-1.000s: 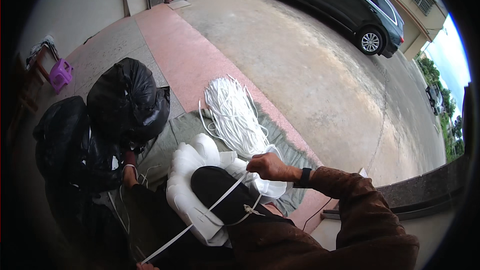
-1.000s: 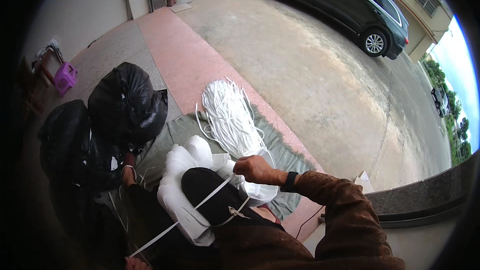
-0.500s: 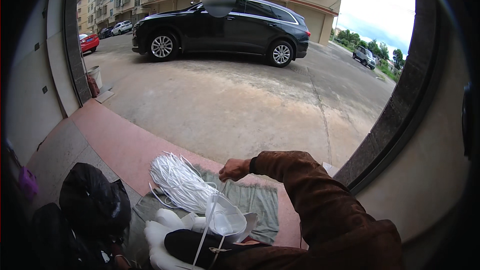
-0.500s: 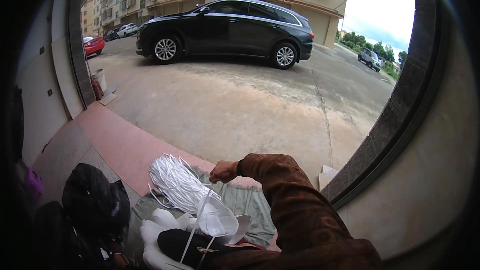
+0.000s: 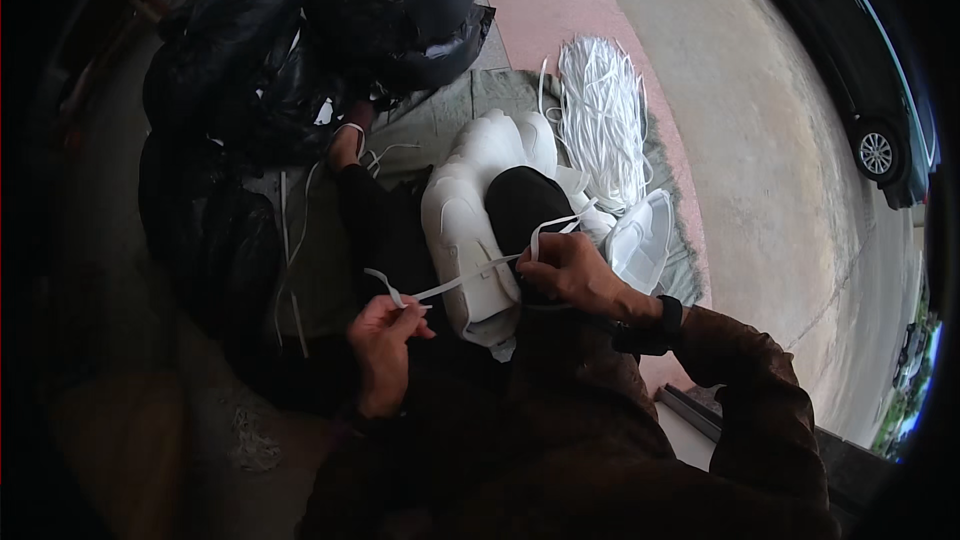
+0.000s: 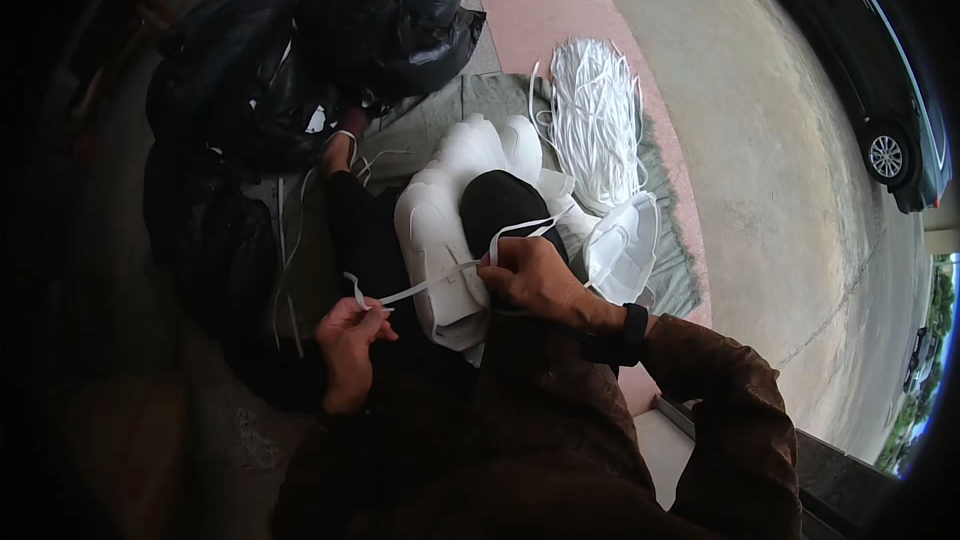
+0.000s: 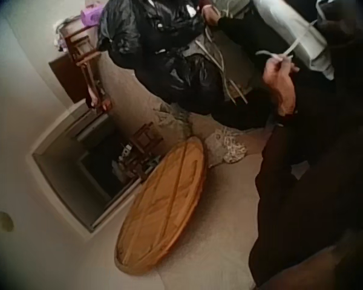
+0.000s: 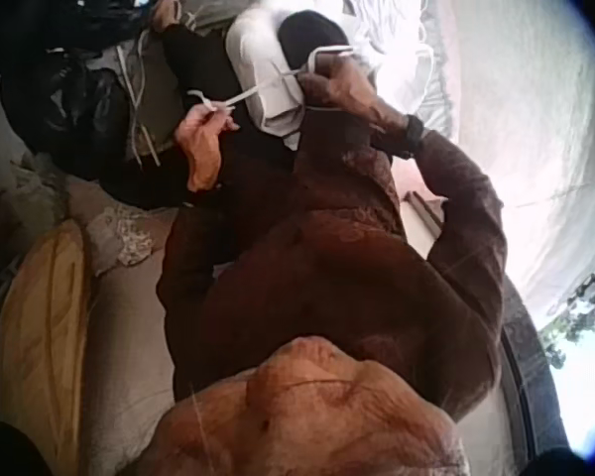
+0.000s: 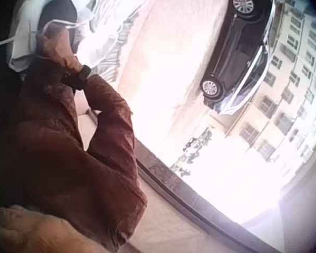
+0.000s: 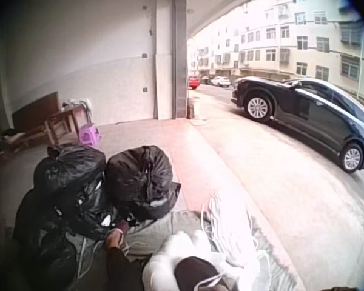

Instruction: The recorder is lacing a series of white sneakers while sitting on an outdoor porch.

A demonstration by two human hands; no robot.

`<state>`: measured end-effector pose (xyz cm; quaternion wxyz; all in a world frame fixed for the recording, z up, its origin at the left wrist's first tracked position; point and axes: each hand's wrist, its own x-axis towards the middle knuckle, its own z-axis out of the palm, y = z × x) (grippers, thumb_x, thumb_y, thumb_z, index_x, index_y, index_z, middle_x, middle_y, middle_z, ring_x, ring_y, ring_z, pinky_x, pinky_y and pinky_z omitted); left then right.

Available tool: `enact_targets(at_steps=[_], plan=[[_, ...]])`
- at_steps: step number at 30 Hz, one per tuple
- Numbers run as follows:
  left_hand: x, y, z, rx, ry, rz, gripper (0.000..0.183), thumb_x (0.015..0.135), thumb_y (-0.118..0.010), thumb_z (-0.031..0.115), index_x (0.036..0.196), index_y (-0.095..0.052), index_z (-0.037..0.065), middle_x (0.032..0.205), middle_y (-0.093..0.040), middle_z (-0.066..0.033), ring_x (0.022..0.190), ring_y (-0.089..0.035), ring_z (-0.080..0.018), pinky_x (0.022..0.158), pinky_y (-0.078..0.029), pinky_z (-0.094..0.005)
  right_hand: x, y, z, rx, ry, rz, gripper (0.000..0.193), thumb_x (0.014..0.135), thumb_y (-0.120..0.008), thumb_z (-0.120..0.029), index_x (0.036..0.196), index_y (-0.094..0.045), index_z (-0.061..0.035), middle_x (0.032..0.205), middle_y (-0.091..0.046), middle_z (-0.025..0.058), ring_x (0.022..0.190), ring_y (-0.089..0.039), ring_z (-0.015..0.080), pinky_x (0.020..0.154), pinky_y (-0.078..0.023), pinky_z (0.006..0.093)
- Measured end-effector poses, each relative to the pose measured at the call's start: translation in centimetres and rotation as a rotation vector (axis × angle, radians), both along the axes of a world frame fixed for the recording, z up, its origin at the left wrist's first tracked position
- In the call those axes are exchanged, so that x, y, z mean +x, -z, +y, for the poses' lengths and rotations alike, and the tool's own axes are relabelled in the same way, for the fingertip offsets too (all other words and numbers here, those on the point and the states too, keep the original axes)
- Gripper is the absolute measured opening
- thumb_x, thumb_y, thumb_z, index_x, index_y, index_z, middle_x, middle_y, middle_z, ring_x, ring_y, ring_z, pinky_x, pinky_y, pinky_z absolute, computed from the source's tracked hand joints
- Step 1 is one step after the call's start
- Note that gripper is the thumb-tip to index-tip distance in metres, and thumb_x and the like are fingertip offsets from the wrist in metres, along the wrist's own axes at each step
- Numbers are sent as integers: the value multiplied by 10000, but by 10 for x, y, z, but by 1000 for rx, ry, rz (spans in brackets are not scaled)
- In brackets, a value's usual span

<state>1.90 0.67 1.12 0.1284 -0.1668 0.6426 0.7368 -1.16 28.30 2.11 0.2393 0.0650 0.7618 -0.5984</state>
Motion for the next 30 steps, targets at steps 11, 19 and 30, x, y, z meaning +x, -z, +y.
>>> enact_targets(at_steps=[11, 19, 30], plan=[[-53, 77, 31, -430, -11, 311, 99, 790, -679, -64, 827, -611, -2, 749, -624, -47, 643, -570, -87, 613, -475, -268, -61, 53, -65, 164, 85, 194, 138, 859, -701, -114, 909, -716, 13, 706, -688, 95, 636, -620, 115, 610, -505, 288], [-39, 48, 34, -164, -122, 296, 144, 824, -679, -63, 907, -584, 6, 793, -621, -36, 622, -568, -78, 574, -487, -226, -25, 47, -39, -97, 180, 48, 107, 891, -689, -70, 957, -725, 5, 803, -691, 33, 739, -577, 59, 678, -485, 245], [-48, 63, 37, -152, -111, 249, 208, 786, -686, -81, 946, -569, -18, 748, -615, -39, 618, -581, -95, 578, -498, -236, -20, 44, -35, -27, 175, 69, 94, 883, -697, -45, 948, -720, 18, 786, -677, 27, 704, -585, 65, 652, -496, 241]])
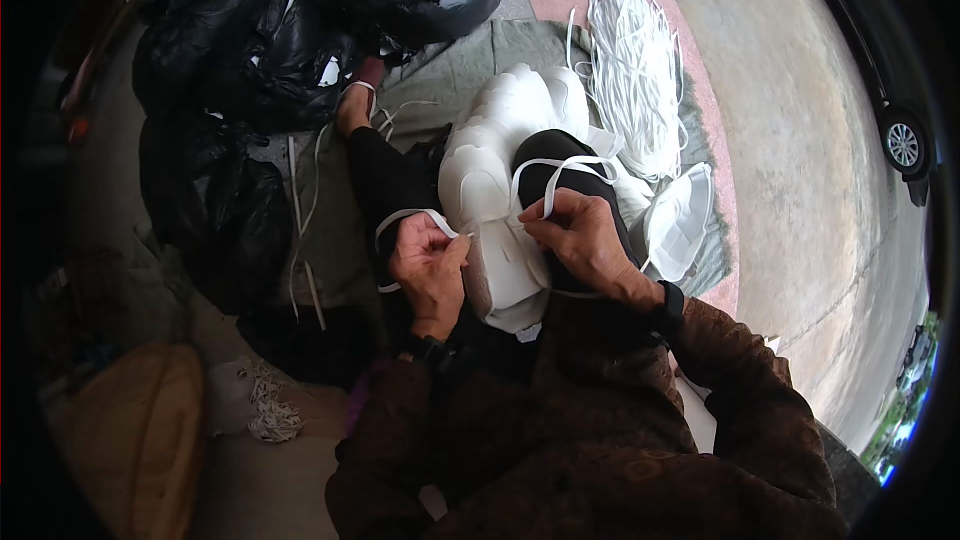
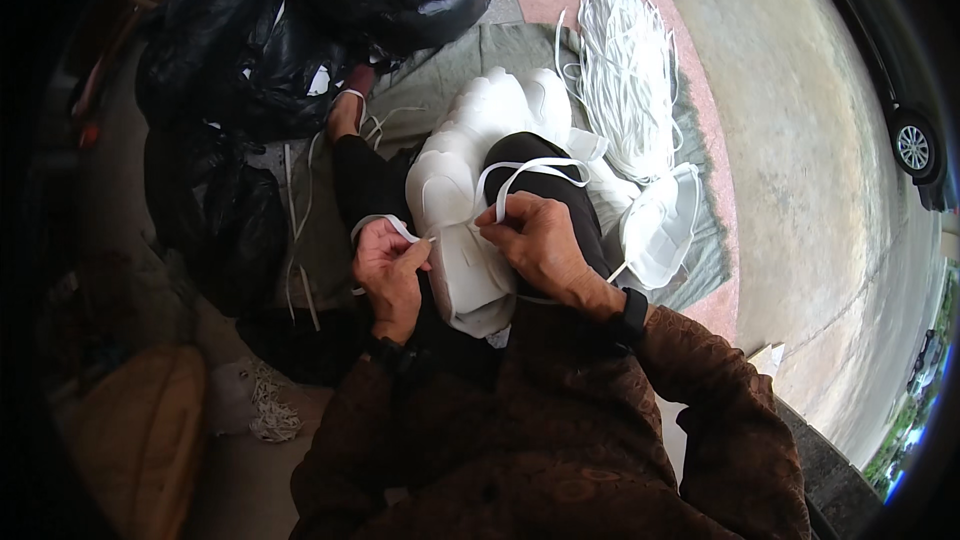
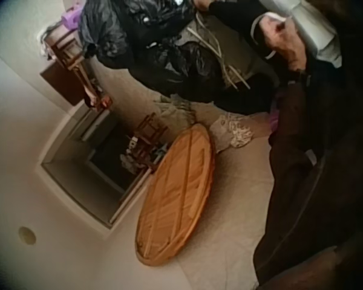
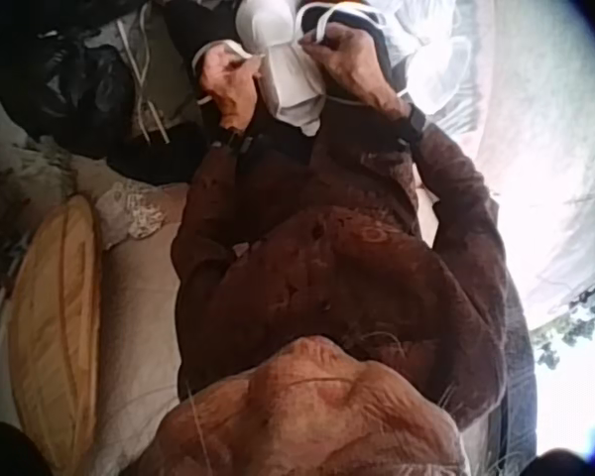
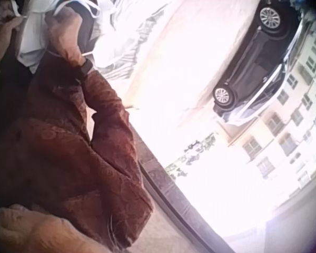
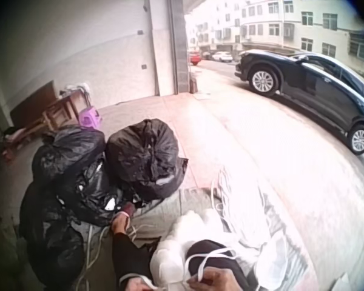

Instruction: The recorder is lacing a series of white sneakers while sitting on an outdoor porch.

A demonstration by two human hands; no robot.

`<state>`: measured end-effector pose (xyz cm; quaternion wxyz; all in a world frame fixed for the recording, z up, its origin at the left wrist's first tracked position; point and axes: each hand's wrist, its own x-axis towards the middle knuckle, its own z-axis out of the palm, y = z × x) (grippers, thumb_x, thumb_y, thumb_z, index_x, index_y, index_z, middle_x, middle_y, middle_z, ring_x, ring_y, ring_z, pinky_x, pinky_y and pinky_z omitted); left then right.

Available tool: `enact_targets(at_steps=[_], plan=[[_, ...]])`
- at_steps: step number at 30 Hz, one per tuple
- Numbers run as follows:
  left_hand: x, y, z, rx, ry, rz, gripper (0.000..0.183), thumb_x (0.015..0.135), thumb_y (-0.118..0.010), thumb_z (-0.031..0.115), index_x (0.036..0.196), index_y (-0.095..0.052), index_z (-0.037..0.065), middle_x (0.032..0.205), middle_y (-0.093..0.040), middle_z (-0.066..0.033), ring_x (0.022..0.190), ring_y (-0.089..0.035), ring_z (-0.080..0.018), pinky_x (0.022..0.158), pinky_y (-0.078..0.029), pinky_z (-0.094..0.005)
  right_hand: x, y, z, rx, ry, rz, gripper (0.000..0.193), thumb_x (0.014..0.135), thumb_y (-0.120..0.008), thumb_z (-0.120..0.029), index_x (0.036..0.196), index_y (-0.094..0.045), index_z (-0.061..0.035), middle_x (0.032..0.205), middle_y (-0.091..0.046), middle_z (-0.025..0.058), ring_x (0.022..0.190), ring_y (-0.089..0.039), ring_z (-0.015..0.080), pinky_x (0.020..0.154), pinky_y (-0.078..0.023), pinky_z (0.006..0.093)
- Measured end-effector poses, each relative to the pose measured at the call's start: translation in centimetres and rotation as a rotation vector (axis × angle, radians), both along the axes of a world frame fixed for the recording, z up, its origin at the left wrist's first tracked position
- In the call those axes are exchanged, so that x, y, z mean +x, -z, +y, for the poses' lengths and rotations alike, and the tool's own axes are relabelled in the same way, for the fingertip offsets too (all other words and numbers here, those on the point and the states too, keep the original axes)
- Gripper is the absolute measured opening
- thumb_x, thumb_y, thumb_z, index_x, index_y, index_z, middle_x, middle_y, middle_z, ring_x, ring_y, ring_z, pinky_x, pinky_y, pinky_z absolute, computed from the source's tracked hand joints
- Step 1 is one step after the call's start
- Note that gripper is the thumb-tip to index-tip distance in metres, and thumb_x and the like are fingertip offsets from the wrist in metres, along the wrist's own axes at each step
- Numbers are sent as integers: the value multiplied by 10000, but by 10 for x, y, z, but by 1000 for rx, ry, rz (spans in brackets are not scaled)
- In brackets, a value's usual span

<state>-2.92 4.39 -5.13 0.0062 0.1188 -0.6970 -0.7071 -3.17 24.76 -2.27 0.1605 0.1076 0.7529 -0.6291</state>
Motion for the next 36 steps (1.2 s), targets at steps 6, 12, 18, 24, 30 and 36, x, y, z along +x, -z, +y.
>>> enact_targets(at_steps=[6, 12, 18, 24, 30, 36], plan=[[-13, 5, 10, -469, 163, 285, 268, 713, -627, -39, 965, -588, 46, 680, -561, -66, 557, -545, -207, 573, -477, -325, -7, 3, -4, 172, 56, 98, 121, 787, -741, -76, 889, -724, -13, 709, -693, 88, 636, -624, 112, 627, -503, 273], [-25, 12, 13, -362, 109, 245, 338, 680, -662, -42, 994, -554, 23, 576, -504, -49, 502, -505, -174, 526, -425, -323, -16, 6, -11, 313, 18, 166, 129, 776, -736, -45, 893, -690, -14, 728, -705, 71, 661, -664, 115, 640, -526, 273], [-7, 13, 4, -491, 153, 174, 368, 707, -712, 1, 1027, -530, 26, 591, -514, -63, 512, -525, -242, 543, -434, -381, -13, 13, -21, 410, 34, 235, 153, 740, -733, -49, 835, -624, 0, 736, -691, 163, 679, -707, 252, 646, -537, 343], [17, -41, 12, -836, 509, -36, 673, 691, -730, 99, 1256, -376, 9, 1116, -556, -264, 1034, -580, -427, 888, -494, -468, -18, 23, -23, 461, 39, 279, 134, 721, -664, -19, 849, -624, -18, 741, -655, 195, 724, -655, 408, 686, -518, 464], [9, -25, 12, -909, 415, 102, 631, 648, -629, 3, 1229, -382, 9, 929, -624, -247, 870, -628, -421, 782, -497, -470, -16, 20, -28, 413, 17, 324, 116, 723, -677, -4, 818, -609, -4, 681, -636, 159, 634, -661, 291, 620, -513, 374], [-19, -1, -6, -766, 384, 238, 628, 649, -597, -24, 1242, -395, 27, 623, -588, -203, 623, -618, -444, 603, -480, -507, -42, 16, -33, 419, -23, 266, 89, 730, -625, -13, 818, -630, 0, 746, -657, 212, 739, -661, 406, 703, -524, 433]])
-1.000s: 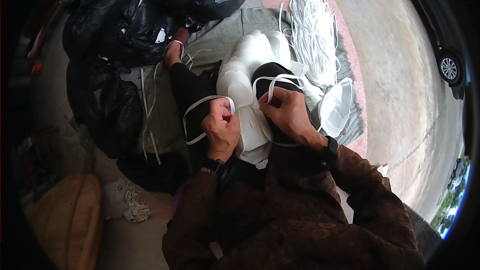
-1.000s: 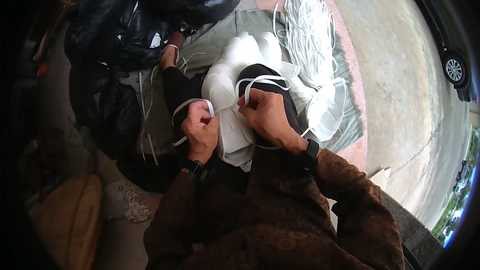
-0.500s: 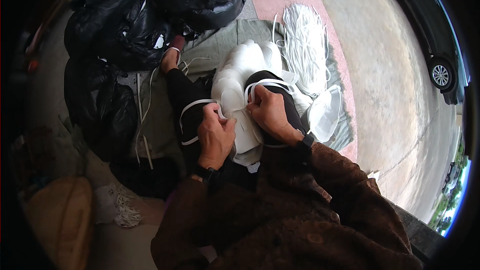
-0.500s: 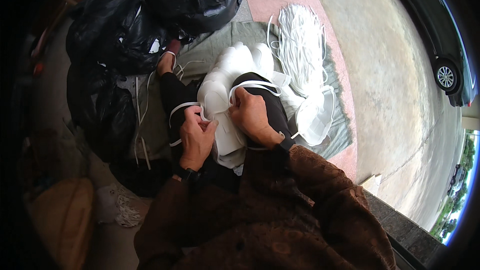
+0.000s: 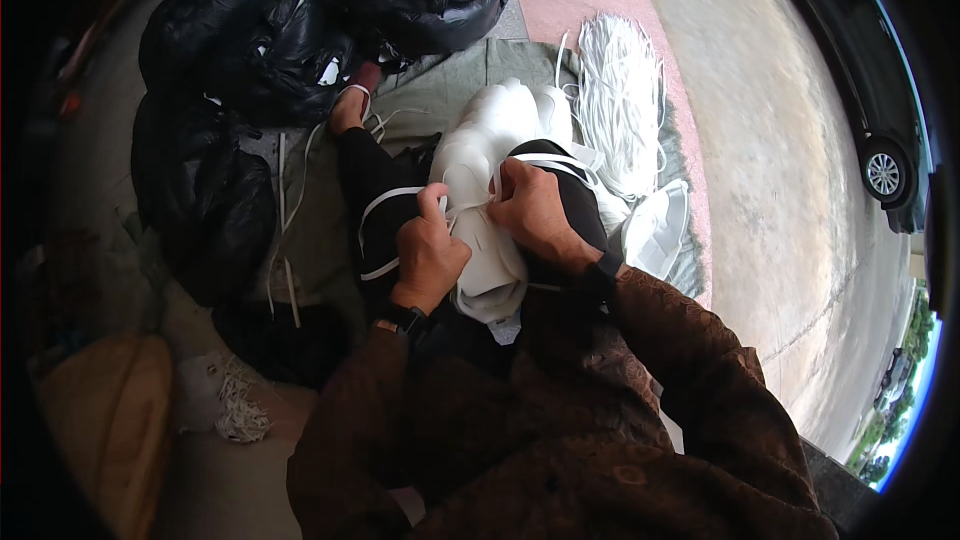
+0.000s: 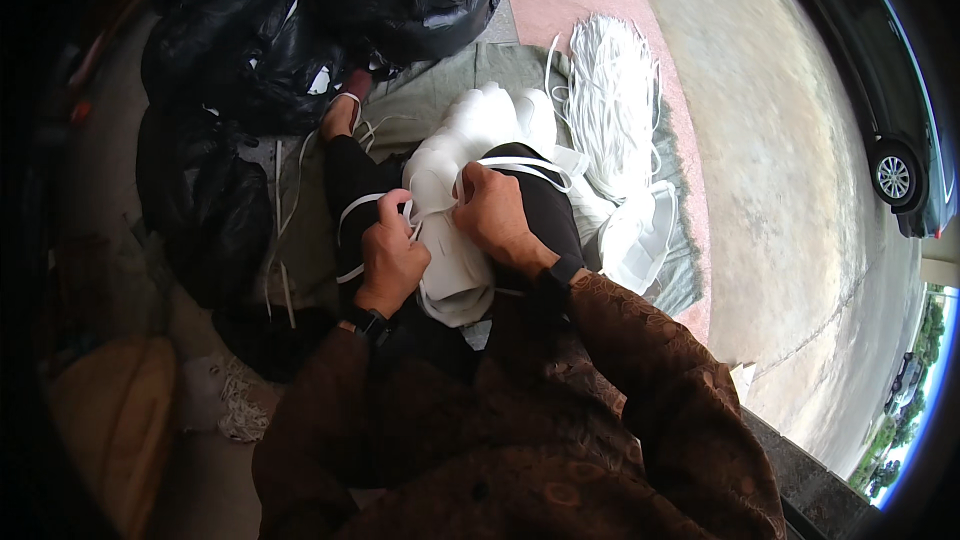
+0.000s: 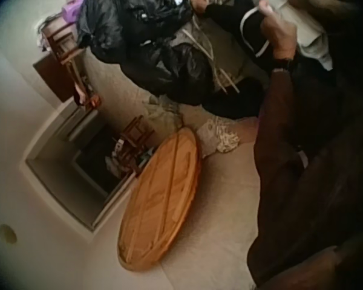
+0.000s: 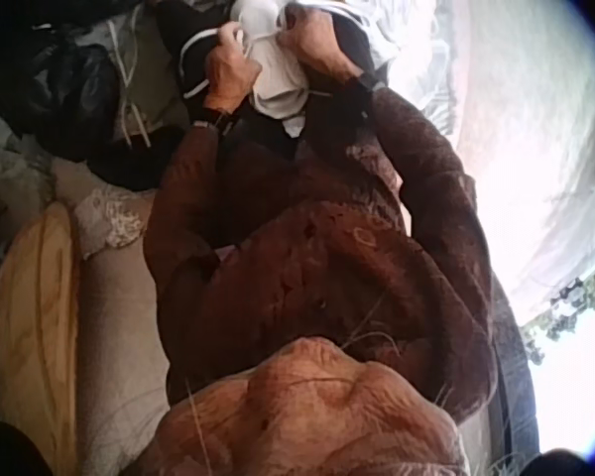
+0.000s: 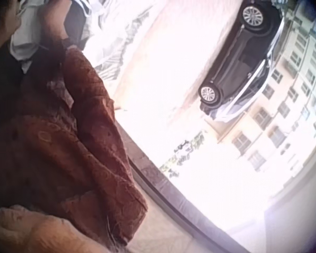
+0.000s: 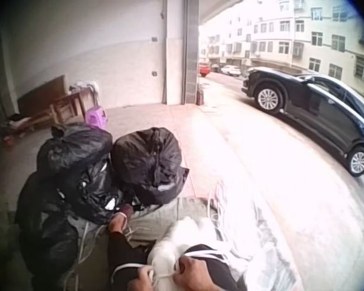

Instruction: The recorder is lacing a series of white sneakers while sitting on an outdoor porch.

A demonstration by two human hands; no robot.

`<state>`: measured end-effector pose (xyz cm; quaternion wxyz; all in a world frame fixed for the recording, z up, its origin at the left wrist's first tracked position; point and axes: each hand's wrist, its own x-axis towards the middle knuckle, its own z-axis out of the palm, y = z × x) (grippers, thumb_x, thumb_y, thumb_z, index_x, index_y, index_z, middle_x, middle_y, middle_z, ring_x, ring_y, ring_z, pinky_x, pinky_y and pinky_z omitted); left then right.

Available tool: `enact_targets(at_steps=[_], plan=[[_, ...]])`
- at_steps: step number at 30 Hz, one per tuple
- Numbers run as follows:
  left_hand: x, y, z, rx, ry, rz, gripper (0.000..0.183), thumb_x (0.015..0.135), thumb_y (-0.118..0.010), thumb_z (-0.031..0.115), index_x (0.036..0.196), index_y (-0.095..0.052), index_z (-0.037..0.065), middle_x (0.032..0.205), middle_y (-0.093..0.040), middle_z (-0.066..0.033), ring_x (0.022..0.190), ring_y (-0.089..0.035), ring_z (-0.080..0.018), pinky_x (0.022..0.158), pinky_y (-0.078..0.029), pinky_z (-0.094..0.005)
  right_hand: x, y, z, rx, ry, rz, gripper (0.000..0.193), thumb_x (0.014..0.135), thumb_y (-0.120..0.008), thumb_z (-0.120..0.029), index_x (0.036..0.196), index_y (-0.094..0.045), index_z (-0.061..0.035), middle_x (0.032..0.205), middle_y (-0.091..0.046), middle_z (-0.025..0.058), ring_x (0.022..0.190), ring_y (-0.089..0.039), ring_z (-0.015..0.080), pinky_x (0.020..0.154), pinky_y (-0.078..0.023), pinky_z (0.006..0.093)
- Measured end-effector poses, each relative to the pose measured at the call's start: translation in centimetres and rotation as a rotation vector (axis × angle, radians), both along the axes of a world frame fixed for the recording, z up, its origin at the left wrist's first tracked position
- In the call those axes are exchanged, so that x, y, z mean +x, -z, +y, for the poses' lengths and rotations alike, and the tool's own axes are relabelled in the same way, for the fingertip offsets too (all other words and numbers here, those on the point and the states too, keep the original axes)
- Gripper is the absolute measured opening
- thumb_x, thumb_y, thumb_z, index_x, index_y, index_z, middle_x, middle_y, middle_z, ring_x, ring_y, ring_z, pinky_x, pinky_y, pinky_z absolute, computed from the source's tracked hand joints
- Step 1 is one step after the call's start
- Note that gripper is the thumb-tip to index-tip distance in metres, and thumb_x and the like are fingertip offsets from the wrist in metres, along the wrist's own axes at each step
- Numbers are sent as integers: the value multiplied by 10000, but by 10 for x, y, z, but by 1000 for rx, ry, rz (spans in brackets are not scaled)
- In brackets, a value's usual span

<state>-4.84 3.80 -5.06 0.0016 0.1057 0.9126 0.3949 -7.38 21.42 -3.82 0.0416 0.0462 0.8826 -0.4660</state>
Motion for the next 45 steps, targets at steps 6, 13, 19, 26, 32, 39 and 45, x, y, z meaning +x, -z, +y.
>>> enact_targets(at_steps=[6, 13, 19, 26, 32, 39, 45], plan=[[-35, -2, 5, 92, -18, 143, 558, 650, -522, -59, 1197, -516, 47, 595, -518, -100, 520, -537, -302, 541, -442, -413, -28, 7, 1, 24, -47, 72, 138, 706, -636, -24, 843, -647, -12, 759, -662, 217, 750, -654, 425, 705, -518, 462], [-39, -3, 6, 206, -66, 68, 545, 653, -521, -73, 1187, -522, 34, 579, -508, -91, 525, -548, -274, 541, -445, -389, -25, 7, 2, 5, -62, 111, 149, 711, -672, -6, 831, -584, -5, 701, -610, 181, 652, -637, 327, 626, -487, 386], [-9, -16, -1, -9, -106, 37, 545, 682, -674, -44, 1197, -505, 10, 672, -536, -58, 581, -548, -266, 605, -479, -397, -4, 13, 7, 95, -146, 45, 176, 744, -678, -52, 898, -594, -48, 767, -659, 193, 762, -661, 407, 673, -508, 492], [-1, -22, -14, -33, -5, 168, 653, 711, -674, -36, 1315, -430, 12, 901, -628, -165, 786, -651, -344, 688, -524, -430, 12, -40, -13, -25, -211, 83, 471, 717, -785, -56, 1080, -485, -35, 721, -658, 128, 698, -681, 346, 615, -515, 418], [-4, -13, -16, -34, -26, 148, 580, 780, -767, 98, 1282, -486, 23, 831, -702, -169, 745, -699, -344, 657, -533, -416, -1, -27, -39, 135, -328, 30, 456, 687, -735, -76, 1050, -464, -21, 810, -674, 215, 772, -688, 403, 672, -550, 467], [-9, -10, -12, 194, 41, -23, 410, 776, -733, -11, 1104, -488, 9, 802, -699, -152, 727, -703, -265, 678, -520, -347, 8, -13, -39, 183, -316, 130, 431, 713, -713, -63, 1057, -463, 8, 876, -674, 211, 783, -689, 402, 673, -558, 457], [-2, -6, -12, 354, -68, -88, 434, 763, -779, -12, 1073, -475, 9, 779, -685, -107, 714, -674, -161, 673, -512, -296, 13, -16, -39, 190, -295, 211, 414, 726, -703, -31, 1055, -455, 11, 862, -642, 202, 842, -669, 390, 692, -550, 456]])
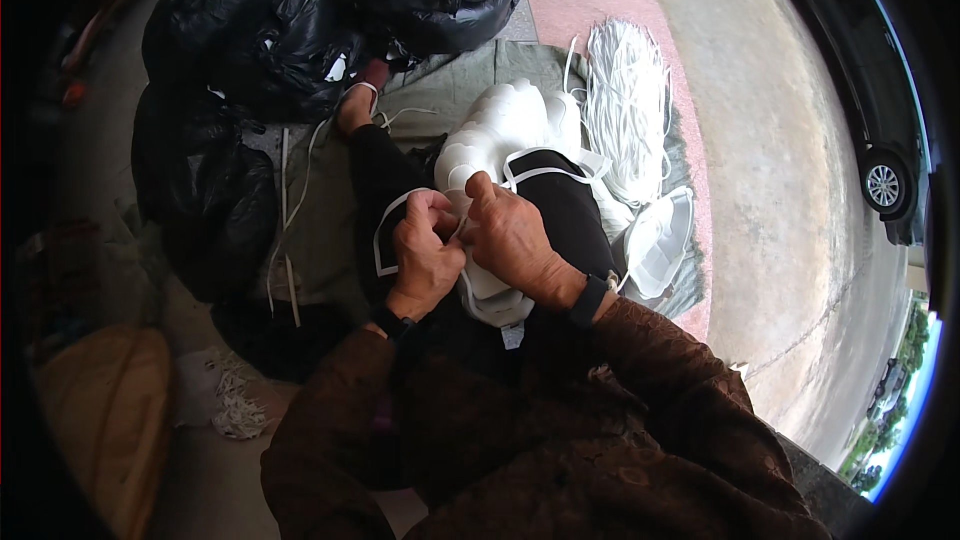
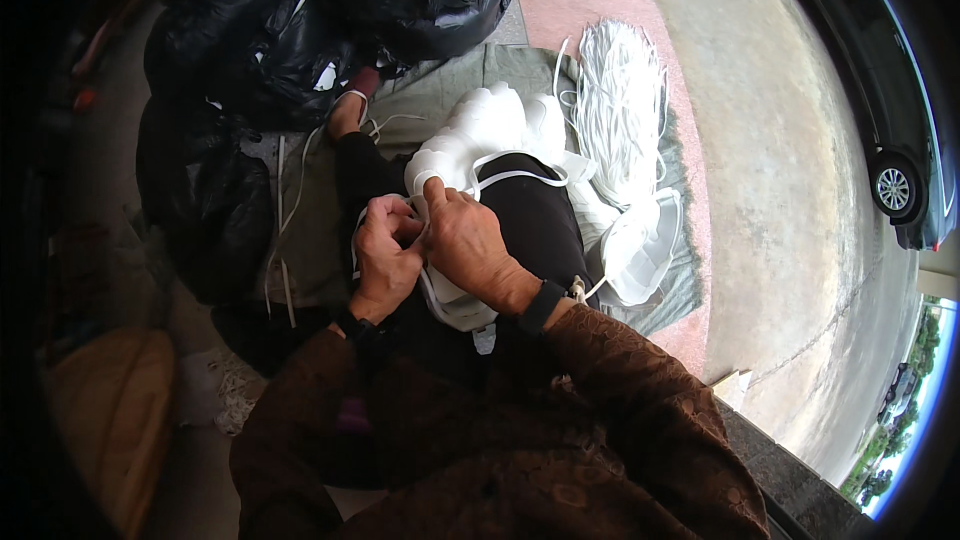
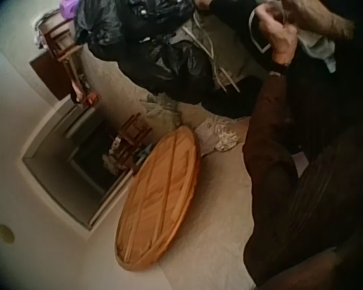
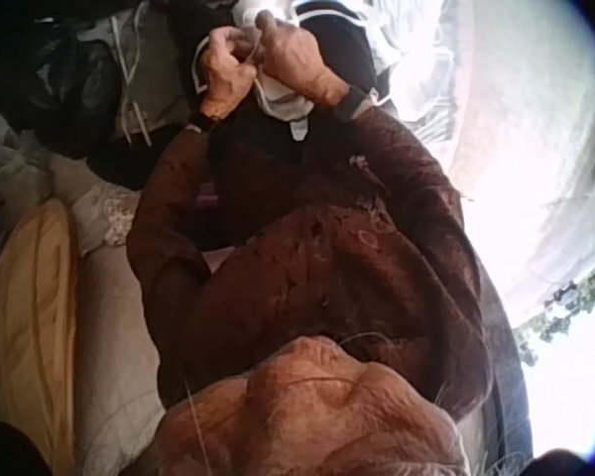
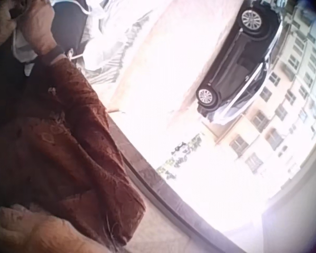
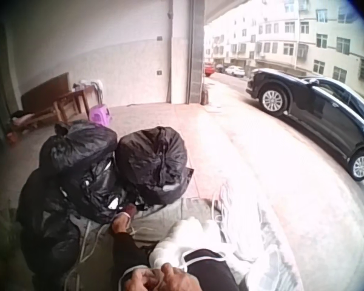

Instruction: The recorder is lacing a series of white sneakers while sitting on an outdoor porch.

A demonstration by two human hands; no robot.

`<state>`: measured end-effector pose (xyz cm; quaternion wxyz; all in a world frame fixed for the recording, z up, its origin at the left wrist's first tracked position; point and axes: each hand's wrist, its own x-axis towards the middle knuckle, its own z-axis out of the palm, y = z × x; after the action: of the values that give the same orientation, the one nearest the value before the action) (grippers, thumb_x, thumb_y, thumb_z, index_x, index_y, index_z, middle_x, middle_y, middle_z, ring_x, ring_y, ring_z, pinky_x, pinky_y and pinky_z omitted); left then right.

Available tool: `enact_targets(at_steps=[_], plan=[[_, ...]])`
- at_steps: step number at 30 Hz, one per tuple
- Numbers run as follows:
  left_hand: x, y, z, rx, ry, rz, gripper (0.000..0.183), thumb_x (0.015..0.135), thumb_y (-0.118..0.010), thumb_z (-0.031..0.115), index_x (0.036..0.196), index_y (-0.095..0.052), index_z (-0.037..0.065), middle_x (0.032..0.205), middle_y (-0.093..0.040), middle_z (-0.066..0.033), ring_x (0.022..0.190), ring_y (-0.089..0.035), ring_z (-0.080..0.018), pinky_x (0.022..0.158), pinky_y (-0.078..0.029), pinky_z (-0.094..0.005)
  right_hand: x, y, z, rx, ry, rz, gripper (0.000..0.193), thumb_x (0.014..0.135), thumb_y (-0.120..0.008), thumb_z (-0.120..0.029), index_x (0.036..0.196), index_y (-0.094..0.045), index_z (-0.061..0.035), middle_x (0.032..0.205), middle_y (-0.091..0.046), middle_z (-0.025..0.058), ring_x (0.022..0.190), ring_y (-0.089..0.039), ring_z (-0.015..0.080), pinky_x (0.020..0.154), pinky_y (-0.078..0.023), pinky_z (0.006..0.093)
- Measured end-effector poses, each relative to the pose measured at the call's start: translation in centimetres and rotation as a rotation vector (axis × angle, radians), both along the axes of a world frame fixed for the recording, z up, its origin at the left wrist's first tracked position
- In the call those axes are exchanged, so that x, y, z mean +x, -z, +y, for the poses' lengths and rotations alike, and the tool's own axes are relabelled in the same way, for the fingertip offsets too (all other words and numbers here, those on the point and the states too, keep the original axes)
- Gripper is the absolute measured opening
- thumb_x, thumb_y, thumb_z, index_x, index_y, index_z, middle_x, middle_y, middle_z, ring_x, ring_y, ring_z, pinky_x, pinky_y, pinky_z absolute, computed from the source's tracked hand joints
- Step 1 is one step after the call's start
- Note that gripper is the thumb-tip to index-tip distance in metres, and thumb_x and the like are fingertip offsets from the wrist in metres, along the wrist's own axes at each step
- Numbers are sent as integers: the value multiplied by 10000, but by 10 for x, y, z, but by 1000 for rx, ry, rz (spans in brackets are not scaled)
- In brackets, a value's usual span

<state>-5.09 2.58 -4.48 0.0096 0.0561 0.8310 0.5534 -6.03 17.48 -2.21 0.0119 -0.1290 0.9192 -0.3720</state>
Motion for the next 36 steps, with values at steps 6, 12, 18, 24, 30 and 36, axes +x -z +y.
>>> enact_targets(at_steps=[6, 12, 18, 24, 30, 36], plan=[[4, 1, 0, 93, -22, 16, 430, 695, -695, -73, 1052, -475, 23, 737, -646, -107, 665, -663, -269, 636, -514, -372, 9, 3, 2, 66, -68, 101, 398, 731, -698, -21, 1044, -454, 7, 863, -633, 206, 848, -646, 407, 711, -545, 451], [-6, -3, -9, 109, -66, -172, 428, 639, -574, -81, 1059, -499, -53, 815, -689, -142, 701, -669, -242, 662, -533, -340, 0, 8, -6, 159, -132, 65, 368, 770, -685, -82, 1063, -486, 18, 884, -605, 189, 830, -637, 349, 702, -535, 440], [-10, -11, -4, 131, -192, -302, 364, 687, -583, -80, 1045, -519, -65, 837, -673, -131, 752, -651, -199, 689, -536, -306, -5, 7, -13, 420, -275, 261, 232, 873, -601, -143, 1018, -530, 25, 858, -620, 168, 770, -653, 307, 651, -541, 400], [21, -54, 12, -202, 133, 468, 336, 789, -727, 56, 1076, -561, 4, 868, -623, -97, 825, -600, -305, 810, -484, -395, 78, -132, 68, -266, -287, -429, 288, 822, -749, -40, 979, -507, -31, 706, -567, 68, 623, -613, 223, 569, -474, 326], [100, -66, 25, 875, 620, -1062, 416, 1035, -502, 372, 766, -574, 62, 686, -501, 0, 623, -444, -142, 598, -343, -255, 45, -77, 96, -269, 35, -465, 407, 814, -829, -202, 1007, -536, 4, 800, -590, 80, 725, -616, 167, 662, -503, 288], [76, -104, 35, 538, 364, -894, 403, 1037, -540, 304, 748, -601, 30, 575, -404, 63, 519, -325, -29, 507, -284, -225, 16, -2, 64, 11, -57, -23, 465, 716, -809, -146, 1086, -598, 41, 1022, -586, 195, 934, -596, 359, 809, -501, 439]])
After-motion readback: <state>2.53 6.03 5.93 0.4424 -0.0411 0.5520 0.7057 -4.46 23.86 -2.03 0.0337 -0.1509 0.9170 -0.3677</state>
